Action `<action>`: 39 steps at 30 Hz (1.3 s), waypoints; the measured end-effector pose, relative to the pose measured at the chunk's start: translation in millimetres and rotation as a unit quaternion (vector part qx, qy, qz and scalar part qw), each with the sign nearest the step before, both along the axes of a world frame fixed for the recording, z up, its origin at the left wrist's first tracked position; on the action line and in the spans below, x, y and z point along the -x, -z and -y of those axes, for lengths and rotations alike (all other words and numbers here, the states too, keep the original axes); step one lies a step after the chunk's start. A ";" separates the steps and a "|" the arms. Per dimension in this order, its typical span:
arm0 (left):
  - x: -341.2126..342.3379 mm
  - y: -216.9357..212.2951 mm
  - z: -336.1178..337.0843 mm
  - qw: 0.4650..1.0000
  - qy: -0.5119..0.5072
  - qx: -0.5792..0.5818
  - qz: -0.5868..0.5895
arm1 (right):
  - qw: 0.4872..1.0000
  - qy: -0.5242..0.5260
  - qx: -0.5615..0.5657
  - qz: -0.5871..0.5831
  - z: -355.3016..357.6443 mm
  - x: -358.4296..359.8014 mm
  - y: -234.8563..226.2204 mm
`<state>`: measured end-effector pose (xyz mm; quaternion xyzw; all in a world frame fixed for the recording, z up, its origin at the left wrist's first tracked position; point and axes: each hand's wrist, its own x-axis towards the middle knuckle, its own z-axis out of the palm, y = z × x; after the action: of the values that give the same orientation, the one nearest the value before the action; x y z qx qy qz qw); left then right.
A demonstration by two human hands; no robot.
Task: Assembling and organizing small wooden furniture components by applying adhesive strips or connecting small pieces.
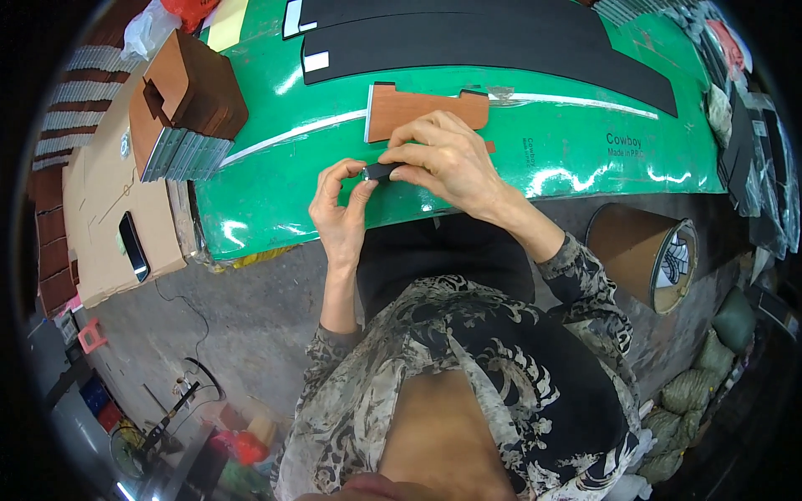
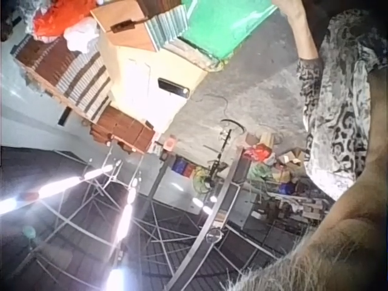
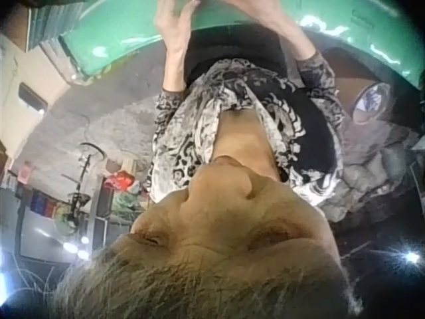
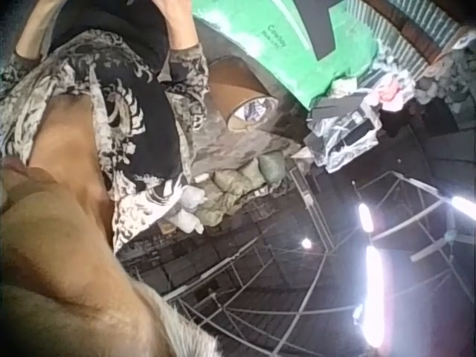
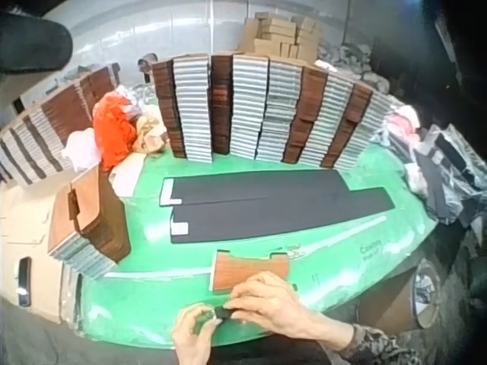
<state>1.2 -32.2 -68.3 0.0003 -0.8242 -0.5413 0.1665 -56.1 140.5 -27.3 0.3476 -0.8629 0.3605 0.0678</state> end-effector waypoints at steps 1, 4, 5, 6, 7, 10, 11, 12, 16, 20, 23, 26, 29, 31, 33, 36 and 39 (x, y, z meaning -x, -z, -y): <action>0.2 -0.3 0.5 1.000 0.003 0.000 -0.002 | 0.999 0.016 0.028 0.032 -0.9 -0.4 -0.3; 0.2 -0.6 1.5 1.000 0.012 0.000 -0.005 | 0.998 0.029 0.048 0.042 -9.3 -0.3 1.1; 0.1 -1.3 1.7 1.000 0.017 -0.003 -0.005 | 0.999 0.024 0.037 0.020 -12.0 -0.7 1.9; 0.3 -2.4 2.3 1.000 0.019 -0.001 -0.007 | 0.999 0.027 0.039 0.018 -11.3 -2.5 3.0; 0.4 -3.7 2.9 1.000 0.019 0.000 -0.007 | 0.999 0.021 0.030 0.008 -9.0 -4.7 4.4; 0.9 -3.3 3.6 1.000 0.021 0.006 -0.011 | 1.000 0.015 0.019 -0.014 -6.0 -6.6 5.0; 0.9 -3.1 3.9 1.000 0.022 0.010 -0.013 | 1.000 0.012 0.014 -0.024 -5.1 -6.6 4.8; 0.9 -4.4 3.6 1.000 0.023 0.011 -0.015 | 0.999 0.013 0.016 -0.025 -4.4 -6.8 4.5; 1.0 -5.4 2.2 0.999 0.022 0.027 -0.018 | 0.998 0.010 0.009 -0.060 -0.7 -7.4 1.5; 1.6 -6.4 -1.1 0.999 0.013 0.037 -0.016 | 0.984 0.013 -0.045 -0.169 6.3 -10.2 -7.1; 3.8 -2.7 -1.0 0.998 0.013 0.063 -0.022 | 0.972 0.028 -0.077 -0.222 3.9 -16.5 -15.3; 2.5 -3.0 0.8 0.997 0.017 0.069 -0.034 | 0.974 0.093 -0.066 -0.196 -28.4 -9.9 -37.7; -2.1 -8.6 -3.4 0.994 -0.005 0.104 -0.039 | 0.981 0.165 -0.011 -0.103 -74.6 -2.8 -25.8; -7.1 -6.4 -10.7 0.995 -0.001 0.095 -0.029 | 0.980 0.187 0.010 -0.066 -90.0 -7.7 -13.9; -10.8 -6.8 -22.4 0.957 -0.077 0.241 -0.142 | 0.980 0.195 0.027 0.016 -97.2 -13.9 -5.0; -21.4 -3.4 -54.0 0.939 0.011 0.300 -0.167 | 0.984 0.178 -0.002 0.006 -102.9 -14.5 9.4; -19.4 6.0 -86.4 0.927 0.027 0.352 -0.130 | 0.987 0.158 -0.009 -0.007 -101.6 -11.2 13.9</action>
<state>20.7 54.3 -74.3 -0.1510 -0.9324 -0.2160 0.2473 -44.9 242.1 -41.2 0.2104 -0.9097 0.3348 0.1266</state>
